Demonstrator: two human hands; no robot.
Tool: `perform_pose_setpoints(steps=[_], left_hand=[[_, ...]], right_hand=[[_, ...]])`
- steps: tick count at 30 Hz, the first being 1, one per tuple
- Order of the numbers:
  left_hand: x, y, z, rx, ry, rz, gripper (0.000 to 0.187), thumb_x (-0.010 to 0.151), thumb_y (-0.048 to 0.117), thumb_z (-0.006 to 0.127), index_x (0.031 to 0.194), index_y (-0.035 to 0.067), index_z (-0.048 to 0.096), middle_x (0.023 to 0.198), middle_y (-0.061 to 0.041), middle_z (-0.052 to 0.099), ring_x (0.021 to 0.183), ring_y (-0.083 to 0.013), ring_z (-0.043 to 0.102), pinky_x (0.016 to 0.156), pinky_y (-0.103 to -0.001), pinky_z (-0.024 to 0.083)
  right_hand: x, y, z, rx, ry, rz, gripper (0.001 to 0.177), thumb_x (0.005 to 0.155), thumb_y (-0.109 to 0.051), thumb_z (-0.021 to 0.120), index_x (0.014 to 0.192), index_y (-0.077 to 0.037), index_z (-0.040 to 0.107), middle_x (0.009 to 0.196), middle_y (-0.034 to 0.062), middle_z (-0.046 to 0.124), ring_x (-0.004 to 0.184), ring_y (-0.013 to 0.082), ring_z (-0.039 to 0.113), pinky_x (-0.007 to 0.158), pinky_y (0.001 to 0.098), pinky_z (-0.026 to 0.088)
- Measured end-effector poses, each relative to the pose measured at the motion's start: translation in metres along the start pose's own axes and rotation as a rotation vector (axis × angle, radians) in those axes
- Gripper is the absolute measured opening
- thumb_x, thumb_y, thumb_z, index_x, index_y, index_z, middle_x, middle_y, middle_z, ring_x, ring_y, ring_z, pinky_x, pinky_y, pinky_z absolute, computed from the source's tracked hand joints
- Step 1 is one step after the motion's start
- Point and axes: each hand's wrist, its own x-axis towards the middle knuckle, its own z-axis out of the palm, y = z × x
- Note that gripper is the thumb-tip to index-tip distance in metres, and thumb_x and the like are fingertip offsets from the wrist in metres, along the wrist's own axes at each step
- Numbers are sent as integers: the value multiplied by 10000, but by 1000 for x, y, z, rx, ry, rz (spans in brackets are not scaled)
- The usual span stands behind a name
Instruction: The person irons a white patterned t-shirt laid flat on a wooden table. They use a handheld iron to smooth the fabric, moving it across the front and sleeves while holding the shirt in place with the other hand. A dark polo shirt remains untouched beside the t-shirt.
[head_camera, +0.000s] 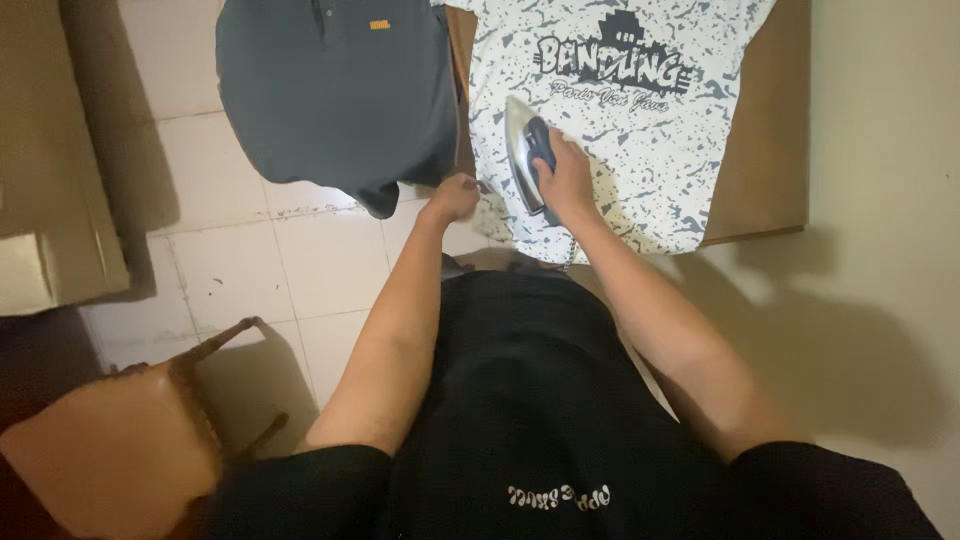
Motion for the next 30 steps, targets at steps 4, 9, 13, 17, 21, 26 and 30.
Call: perform_pose_setpoints(steps=[4,9,13,17,21,26,30], left_hand=[[8,5,-3,188,15,77,520,907,339,674,1311,14,631,1340,-222,628,1264,-361,587,1060,-418,449],[14,8,-13,248,-37,89,538,924,380,652,1329,28,629,1387,-203,631,1310,-350,587,1111,-408,451],[26,1,-23,311,-26,159,487,904,324,628,1303,45,644,1388,-190,621,1302,-361,566,1109,-425,430],[31,1,-37,323,-46,191,504,908,304,636,1334,36,621,1373,-218,618,1295,-372,568,1107,-433,429],[18,19,-58,312,-69,225,512,914,301,632,1355,40,621,1342,-210,672,1275,-362,618,1112,-415,471],[6,45,-97,297,-101,221,501,922,280,613,1372,60,587,1355,-187,644,1264,-349,594,1072,-425,465],[4,46,-124,158,-105,163,505,917,248,618,1377,50,557,1379,-162,607,1251,-322,606,1000,-428,500]], right_hand=[[9,15,10,-22,42,-262,580,895,-147,778,1406,-4,544,1267,260,653,1136,429,632,996,464,487],[4,0,20,-4,109,69,571,943,-172,741,1431,13,510,1237,270,645,1146,439,611,1007,490,469],[-4,-9,15,42,60,17,576,904,-170,752,1408,4,533,1209,270,666,1109,438,640,958,476,500],[-6,-17,19,74,87,67,542,898,-174,760,1375,-8,561,1160,258,697,1063,414,682,928,449,528],[-8,-29,34,142,235,50,536,892,-162,763,1366,2,574,1182,259,704,1098,404,686,949,436,537],[1,-52,50,124,361,36,542,910,-152,774,1372,44,569,1208,277,698,1114,420,676,945,442,526],[14,-77,53,203,363,113,554,910,-141,752,1387,52,548,1179,266,709,1065,388,716,917,421,547]])
